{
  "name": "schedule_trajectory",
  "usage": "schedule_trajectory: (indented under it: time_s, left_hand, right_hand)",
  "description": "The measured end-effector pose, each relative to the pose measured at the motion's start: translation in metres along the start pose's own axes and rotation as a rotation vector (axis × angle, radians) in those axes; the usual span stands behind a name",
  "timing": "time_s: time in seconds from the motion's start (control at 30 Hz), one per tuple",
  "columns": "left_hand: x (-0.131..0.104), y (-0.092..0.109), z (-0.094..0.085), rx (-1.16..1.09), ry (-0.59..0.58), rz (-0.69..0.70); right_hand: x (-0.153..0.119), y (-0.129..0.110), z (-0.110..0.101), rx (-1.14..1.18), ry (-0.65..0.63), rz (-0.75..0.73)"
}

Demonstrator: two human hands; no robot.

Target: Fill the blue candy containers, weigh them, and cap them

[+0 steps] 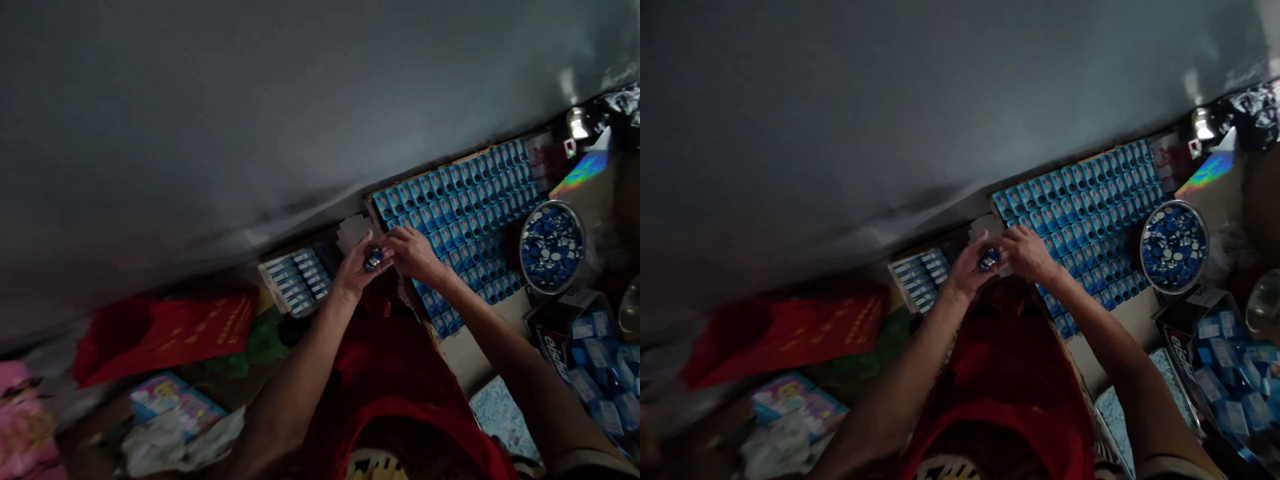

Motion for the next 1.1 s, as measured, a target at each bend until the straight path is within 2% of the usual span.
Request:
schedule_trajectory:
  time_s: [0.07, 0.2, 0.3, 0.4, 0.47, 0.53, 0.6, 0.7, 0.8, 0.87, 0.93, 1.03, 1.1]
  left_hand:
    - [0.008, -0.007, 0.005, 0.02, 0.056, -0.01]
    - [0.028, -0.029, 0.018, 0.079, 0.107, -0.051]
    - [0.043, -0.043, 0.028, 0.123, 0.143, -0.081]
    - [0.056, -0.046, 0.038, 0.162, 0.198, -0.087]
    - [0.064, -0.043, 0.048, 0.19, 0.195, -0.094]
    - [0.069, -0.038, 0.058, 0.213, 0.159, -0.095]
    - [0.069, -0.028, 0.064, 0.229, 0.112, -0.058]
    - [0.061, -0.008, 0.062, 0.27, 0.099, 0.031]
    - [0.052, 0.01, 0.051, 0.325, 0.176, 0.091]
    - [0.05, 0.018, 0.047, 0.314, 0.235, 0.123]
    - [0.051, 0.02, 0.05, 0.272, 0.26, 0.135]
    - [0.056, 0.02, 0.061, 0.224, 0.221, 0.12]
    - [0.059, 0.02, 0.069, 0.2, 0.176, 0.112]
  right_hand:
    - [-0.014, -0.001, -0.001, 0.02, 0.037, -0.078]
    - [-0.036, 0.024, 0.0, 0.07, 0.086, -0.072]
    - [-0.045, 0.051, 0.001, 0.191, 0.153, 0.025]
    - [-0.051, 0.076, -0.001, 0.366, 0.319, 0.221]
    - [-0.054, 0.091, -0.002, 0.52, 0.414, 0.376]
    - [-0.059, 0.106, -0.002, 0.643, 0.453, 0.516]
    - [-0.07, 0.124, -0.008, 0.662, 0.485, 0.632]
    - [-0.097, 0.158, -0.03, 0.552, 0.609, 0.8]
    - [-0.115, 0.189, -0.052, 0.506, 0.709, 0.916]
    - [-0.105, 0.202, -0.063, 0.449, 0.679, 0.91]
    - [-0.078, 0.209, -0.072, 0.306, 0.576, 0.832]
    - [-0.026, 0.21, -0.076, 0.058, 0.358, 0.727]
    - [0.001, 0.21, -0.074, -0.044, 0.212, 0.711]
Point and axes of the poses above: each hand's wrist, its own x-axis towards the middle knuckle, its own z-axis out of the palm, y = z × x, the point moved 6 cm from there along x, towards the middle knuckle, and after that the axes turned 9 degrees about -z, right-handed, at the moved point
